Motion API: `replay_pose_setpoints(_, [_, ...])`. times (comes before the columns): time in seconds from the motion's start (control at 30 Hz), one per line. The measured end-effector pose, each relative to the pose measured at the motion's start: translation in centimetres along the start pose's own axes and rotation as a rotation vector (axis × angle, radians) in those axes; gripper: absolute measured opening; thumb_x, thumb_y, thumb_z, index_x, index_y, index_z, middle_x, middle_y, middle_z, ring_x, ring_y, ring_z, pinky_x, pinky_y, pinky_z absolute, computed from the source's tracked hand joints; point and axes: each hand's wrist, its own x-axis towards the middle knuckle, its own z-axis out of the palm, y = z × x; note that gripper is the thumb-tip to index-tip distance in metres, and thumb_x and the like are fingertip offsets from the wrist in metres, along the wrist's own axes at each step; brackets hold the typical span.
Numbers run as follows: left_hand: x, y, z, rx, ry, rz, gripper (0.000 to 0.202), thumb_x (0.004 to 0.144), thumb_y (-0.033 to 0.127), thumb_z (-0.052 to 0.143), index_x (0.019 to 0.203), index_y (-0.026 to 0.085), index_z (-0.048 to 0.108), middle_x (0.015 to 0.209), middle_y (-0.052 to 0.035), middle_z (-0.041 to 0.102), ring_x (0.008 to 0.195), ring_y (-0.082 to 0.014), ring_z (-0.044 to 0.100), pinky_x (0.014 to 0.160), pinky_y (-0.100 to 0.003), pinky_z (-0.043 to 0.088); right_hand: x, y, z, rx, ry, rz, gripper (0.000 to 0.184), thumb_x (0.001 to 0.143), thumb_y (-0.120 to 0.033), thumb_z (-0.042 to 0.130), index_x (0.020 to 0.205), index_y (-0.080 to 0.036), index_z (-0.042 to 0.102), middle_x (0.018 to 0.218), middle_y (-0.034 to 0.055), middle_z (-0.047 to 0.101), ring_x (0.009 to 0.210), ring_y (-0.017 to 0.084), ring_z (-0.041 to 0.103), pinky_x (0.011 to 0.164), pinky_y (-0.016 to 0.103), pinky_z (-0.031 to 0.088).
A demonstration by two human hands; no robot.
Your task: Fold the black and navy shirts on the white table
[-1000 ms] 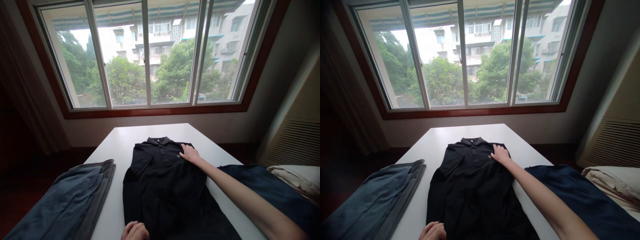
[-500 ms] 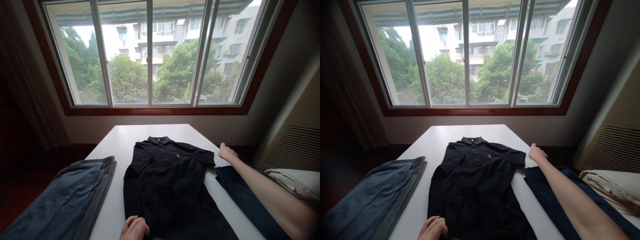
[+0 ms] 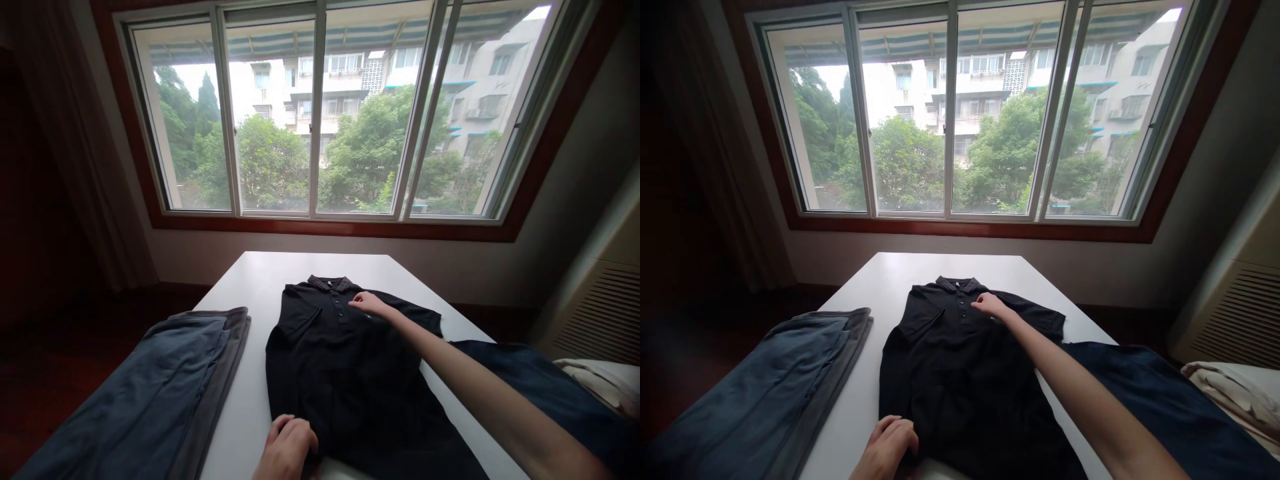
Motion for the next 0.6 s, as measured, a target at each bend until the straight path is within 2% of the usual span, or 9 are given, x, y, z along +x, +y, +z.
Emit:
replay_pose_setpoints(0.13, [-0.3,-1.5,1.7,0.020,-0.013,0.014,0.025,0.058,0.010,0.055,0.078,0.022,0.049,0.075,0.0020,0.062,0.073,-0.0157,0.060,0.090,-0.032,0.046,0.1,-6.1,4.6,0.165,-0.072,-0.035,0.034,0.074,-0.044,0.075,0.061,-0.015,0.060,0.066,0.0048,0.062,0.075,0.019,0.061,0.069,0.029,0.047])
replay_pose_setpoints(0.23, [-0.3,-1.7,1.9,-0.001,-0.107,-0.038,0.025,0.060,0.012,0.060,0.082,0.020,0.053,0.081,-0.0007,0.065,0.080,-0.0182,0.062,0.092,-0.035,0.044,-0.2,-8.3,6.0,0.230,-0.115,0.021,0.036,0.069,-0.031,0.078,0.050,-0.018,0.050,0.054,0.0047,0.055,0.077,0.024,0.063,0.067,0.031,0.046])
replay_pose_setpoints(0.33, [0.0,-0.9,0.7,-0.043,-0.184,-0.073,0.022,0.068,0.022,0.066,0.087,0.019,0.055,0.088,-0.0029,0.066,0.089,-0.0204,0.062,0.096,-0.038,0.042,-0.6,-9.8,6.5,0.303,-0.173,0.077,0.034,0.067,-0.016,0.075,0.049,-0.018,0.047,0.047,0.0029,0.049,0.073,0.027,0.064,0.068,0.036,0.048])
replay_pose_setpoints(0.43, [0.2,0.0,-0.9,-0.069,-0.211,-0.076,0.023,0.076,0.034,0.066,0.089,0.019,0.055,0.095,-0.0038,0.065,0.097,-0.0210,0.061,0.099,-0.040,0.039,-0.7,-12.7,6.7,0.435,-0.230,0.095,0.025,0.074,-0.020,0.067,0.056,-0.019,0.050,0.054,0.0037,0.055,0.074,0.025,0.065,0.073,0.039,0.051])
replay_pose_setpoints(0.6, [0.0,0.6,-2.3,-0.073,-0.171,-0.060,0.023,0.082,0.039,0.062,0.091,0.019,0.054,0.102,-0.0037,0.063,0.104,-0.0197,0.058,0.102,-0.038,0.037,-0.9,-21.3,6.6,0.721,-0.391,-0.024,0.015,0.089,-0.027,0.049,0.078,-0.019,0.056,0.087,0.0066,0.068,0.092,0.016,0.066,0.090,0.032,0.051])
